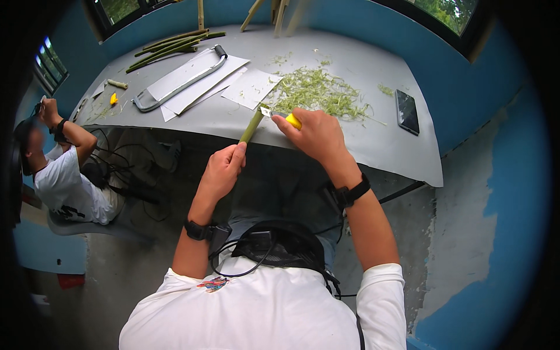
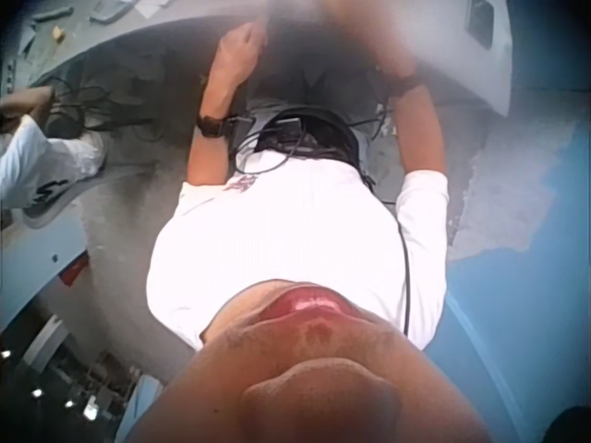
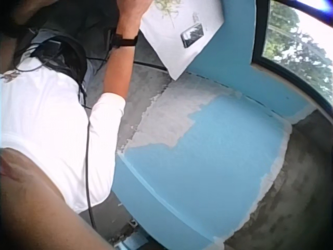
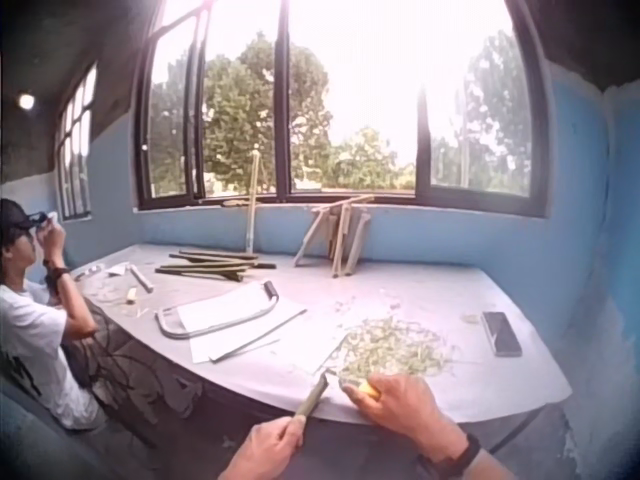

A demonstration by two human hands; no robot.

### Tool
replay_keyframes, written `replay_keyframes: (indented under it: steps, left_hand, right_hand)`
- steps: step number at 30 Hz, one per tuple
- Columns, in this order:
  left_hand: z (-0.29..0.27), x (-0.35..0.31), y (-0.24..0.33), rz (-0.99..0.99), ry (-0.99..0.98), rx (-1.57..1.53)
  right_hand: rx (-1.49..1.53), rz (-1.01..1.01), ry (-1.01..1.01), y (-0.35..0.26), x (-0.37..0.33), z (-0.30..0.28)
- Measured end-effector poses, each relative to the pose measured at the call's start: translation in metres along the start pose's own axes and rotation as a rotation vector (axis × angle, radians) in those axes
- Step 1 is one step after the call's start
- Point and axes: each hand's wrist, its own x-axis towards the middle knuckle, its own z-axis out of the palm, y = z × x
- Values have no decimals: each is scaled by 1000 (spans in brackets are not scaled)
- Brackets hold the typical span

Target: Scraping the outer layer of a bamboo pole with a yellow scraping tool.

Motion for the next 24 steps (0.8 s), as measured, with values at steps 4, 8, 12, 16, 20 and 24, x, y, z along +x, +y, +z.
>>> replay_keyframes:
  steps: [4, 8, 12, 16, 20, 24]
  left_hand:
    - [5, 1, -5, 49, 8, -54]
    - [4, -3, -3, -20, -37, -80]
    - [3, -5, -1, -28, -33, -42]
    - [4, 0, 2, 40, 34, 32]
    - [4, 3, 11, 74, 66, 71]
    - [-1, 4, 10, 93, 57, 69]
  right_hand:
    - [-60, 69, 121, 5, 1, 11]
    - [-46, 85, 149, 6, 0, 12]
    - [17, 58, 103, 6, -2, 6]
    - [61, 33, 56, 4, -4, 0]
    - [76, 28, 6, 7, -2, -4]
    - [87, 54, -47, 1, 3, -4]
